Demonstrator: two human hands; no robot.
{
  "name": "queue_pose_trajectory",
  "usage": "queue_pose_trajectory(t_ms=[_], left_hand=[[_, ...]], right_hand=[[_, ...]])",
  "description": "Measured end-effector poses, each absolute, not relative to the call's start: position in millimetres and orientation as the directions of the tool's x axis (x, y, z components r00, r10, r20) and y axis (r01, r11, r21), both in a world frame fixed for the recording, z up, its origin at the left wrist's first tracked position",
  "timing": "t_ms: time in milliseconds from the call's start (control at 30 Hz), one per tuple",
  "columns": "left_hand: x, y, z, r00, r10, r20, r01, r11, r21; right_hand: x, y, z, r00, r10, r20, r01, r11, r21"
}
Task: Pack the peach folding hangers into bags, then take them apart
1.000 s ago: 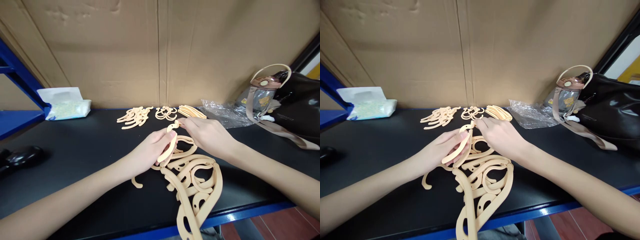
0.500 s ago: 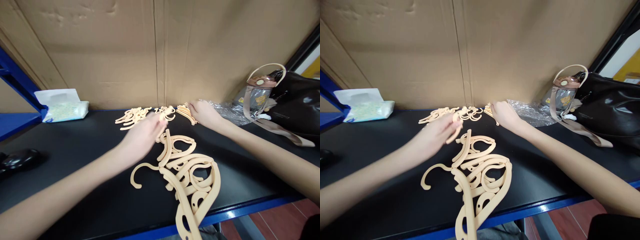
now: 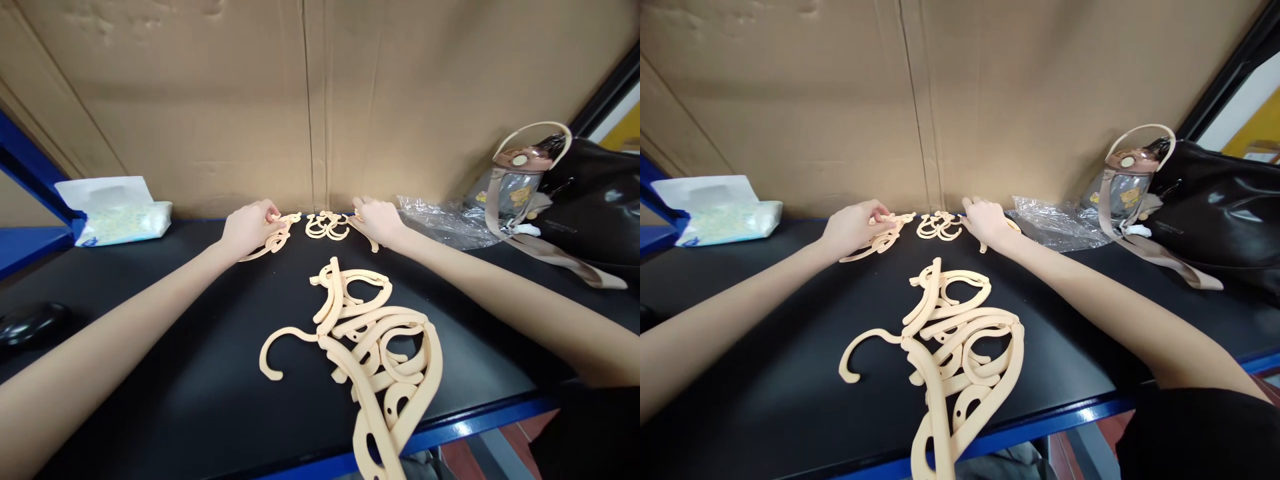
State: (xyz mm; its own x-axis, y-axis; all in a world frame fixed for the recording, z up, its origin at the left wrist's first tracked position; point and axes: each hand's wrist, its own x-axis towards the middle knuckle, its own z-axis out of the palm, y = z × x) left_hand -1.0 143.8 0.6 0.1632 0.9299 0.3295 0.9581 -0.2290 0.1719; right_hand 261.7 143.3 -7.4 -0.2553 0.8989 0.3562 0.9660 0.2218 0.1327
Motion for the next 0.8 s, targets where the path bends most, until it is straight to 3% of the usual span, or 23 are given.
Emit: queue_pose_trajectory(t_ms=[133, 233, 300, 467, 700, 800], left_hand=[[-2.3, 131.1, 3.1, 0.152, 0.903, 0.401, 0.961, -0.23, 0.154], [-4.0, 107.0, 6.8, 0.156, 0.888, 0.434, 0.948, -0.258, 0.188], [-3.5, 85.2, 10.2, 0.181, 0.889, 0.421, 0.926, -0.298, 0.231], [4.5, 41.5, 13.6, 0.214, 0.904, 0.37, 0.898, -0.332, 0.291], [6.0, 27.7, 10.7, 0.258, 0.898, 0.357, 0.882, -0.37, 0.293], [3.7, 22.5, 17.1, 0.223, 0.928, 0.299, 0.881, -0.323, 0.345]], right_hand=[[283.1, 96.0, 7.9, -0.305, 0.871, 0.385, 0.952, 0.275, 0.132], [311.5, 38.8, 6.4, -0.49, 0.787, 0.374, 0.86, 0.506, 0.063], [331.5, 0.6, -1.2, -0.536, 0.765, 0.357, 0.817, 0.577, -0.009], [360.9, -51.5, -24.9, -0.494, 0.821, 0.287, 0.856, 0.518, -0.009], [361.3, -44.9, -28.7, -0.526, 0.803, 0.282, 0.846, 0.527, 0.079], [375.6, -69.1, -22.0, -0.518, 0.806, 0.288, 0.846, 0.532, 0.03]])
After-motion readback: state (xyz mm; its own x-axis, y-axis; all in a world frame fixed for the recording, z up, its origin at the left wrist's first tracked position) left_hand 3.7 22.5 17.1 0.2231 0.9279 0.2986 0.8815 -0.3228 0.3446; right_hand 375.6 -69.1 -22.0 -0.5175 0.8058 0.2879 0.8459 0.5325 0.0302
